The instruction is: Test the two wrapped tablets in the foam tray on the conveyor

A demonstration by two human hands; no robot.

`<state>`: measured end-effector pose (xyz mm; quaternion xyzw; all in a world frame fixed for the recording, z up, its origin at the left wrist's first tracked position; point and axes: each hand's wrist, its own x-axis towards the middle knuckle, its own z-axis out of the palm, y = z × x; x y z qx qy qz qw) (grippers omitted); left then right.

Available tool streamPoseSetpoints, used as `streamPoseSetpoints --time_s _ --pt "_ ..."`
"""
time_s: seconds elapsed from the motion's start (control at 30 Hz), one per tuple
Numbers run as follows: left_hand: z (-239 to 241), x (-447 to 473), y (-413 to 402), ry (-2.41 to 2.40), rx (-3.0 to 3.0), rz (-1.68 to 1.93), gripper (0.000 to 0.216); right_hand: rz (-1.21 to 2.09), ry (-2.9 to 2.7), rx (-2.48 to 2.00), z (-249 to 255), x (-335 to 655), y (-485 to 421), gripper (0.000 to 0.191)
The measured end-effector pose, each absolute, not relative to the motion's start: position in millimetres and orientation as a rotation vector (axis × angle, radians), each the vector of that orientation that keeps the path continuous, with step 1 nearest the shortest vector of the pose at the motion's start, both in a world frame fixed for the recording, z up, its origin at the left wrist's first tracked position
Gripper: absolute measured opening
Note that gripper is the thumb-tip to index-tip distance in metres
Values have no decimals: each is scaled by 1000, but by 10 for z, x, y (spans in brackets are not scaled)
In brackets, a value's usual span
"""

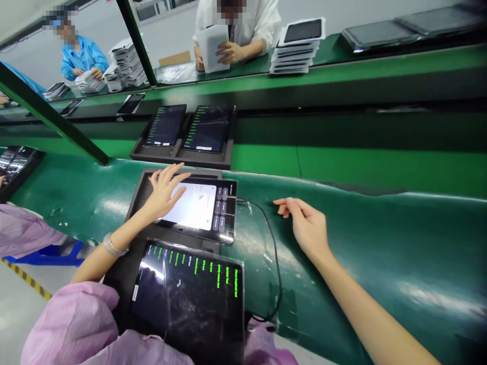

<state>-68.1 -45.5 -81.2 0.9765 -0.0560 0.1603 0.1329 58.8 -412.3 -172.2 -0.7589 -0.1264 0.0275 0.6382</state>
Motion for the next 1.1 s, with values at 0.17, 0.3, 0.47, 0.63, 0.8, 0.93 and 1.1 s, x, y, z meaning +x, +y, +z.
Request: streamPoseSetpoints --time_s 0.17,0.3,0.47,0.63,0.8,0.93,1.1 --pt "-904 -1009 81 268 2760 478 41 78 -288 -1769 -1721 574 -4133 52" --pt "-949 -1147 272 411 2732 524 41 87 -293 -1798 -1709 567 -4131 51" --pt "-970 -1152 287 328 2796 568 39 70 -278 -1815 -1711 565 -4122 45" --pt "-1010 -1128 287 176 2845 642 38 51 -275 -1868 -1736 573 -4123 39" --pt "-1055 -1116 308 106 2840 694 34 47 -278 -1892 -1752 570 -4130 37" --pt "-1073 -1118 307 72 2868 665 43 56 -277 -1891 -1733 569 -4127 37" --pt "-1079 -1111 299 -31 2987 458 44 64 -264 -1913 -1716 564 -4124 37"
